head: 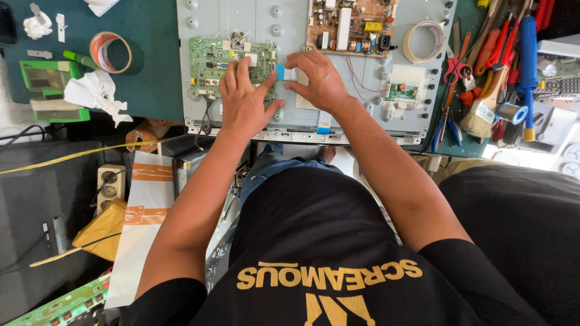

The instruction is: The person tapes components to the back of a television chassis and uses a screwdriver to secure a circuit board.

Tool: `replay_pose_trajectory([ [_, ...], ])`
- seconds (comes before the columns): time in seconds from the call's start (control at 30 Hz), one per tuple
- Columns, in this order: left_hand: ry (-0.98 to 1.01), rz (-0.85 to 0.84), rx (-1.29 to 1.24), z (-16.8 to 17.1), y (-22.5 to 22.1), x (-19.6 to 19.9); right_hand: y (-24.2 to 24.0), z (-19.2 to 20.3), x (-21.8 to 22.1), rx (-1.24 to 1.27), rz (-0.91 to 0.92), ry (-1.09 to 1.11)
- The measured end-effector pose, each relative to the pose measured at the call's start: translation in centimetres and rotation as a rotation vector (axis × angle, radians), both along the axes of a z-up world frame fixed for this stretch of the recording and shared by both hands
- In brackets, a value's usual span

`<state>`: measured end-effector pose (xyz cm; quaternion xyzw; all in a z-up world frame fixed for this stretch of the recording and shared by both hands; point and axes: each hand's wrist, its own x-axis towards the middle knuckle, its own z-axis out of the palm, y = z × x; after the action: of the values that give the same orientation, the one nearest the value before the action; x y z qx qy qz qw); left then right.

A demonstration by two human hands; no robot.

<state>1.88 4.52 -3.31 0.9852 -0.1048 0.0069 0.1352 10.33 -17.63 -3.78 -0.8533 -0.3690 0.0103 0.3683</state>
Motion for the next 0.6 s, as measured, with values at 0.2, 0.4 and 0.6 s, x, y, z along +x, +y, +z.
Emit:
replay_pose_trajectory([
  [0.2,0.022,0.009,0.016,-0.1,-0.2,0.2,-4.0,1.7,-2.1,0.057,-0.197,0.125],
  [0.4,0.065,-0.011,-0.041,-0.7,-0.1,0.6,-8.4,1.7,-4.0,0.149,-0.387,0.177],
  [0.6,-0.05,0.006,-0.144,-1.4,-1.2,0.7,-11.2,1.5,-6.5,-0.033,-0.526,0.247],
])
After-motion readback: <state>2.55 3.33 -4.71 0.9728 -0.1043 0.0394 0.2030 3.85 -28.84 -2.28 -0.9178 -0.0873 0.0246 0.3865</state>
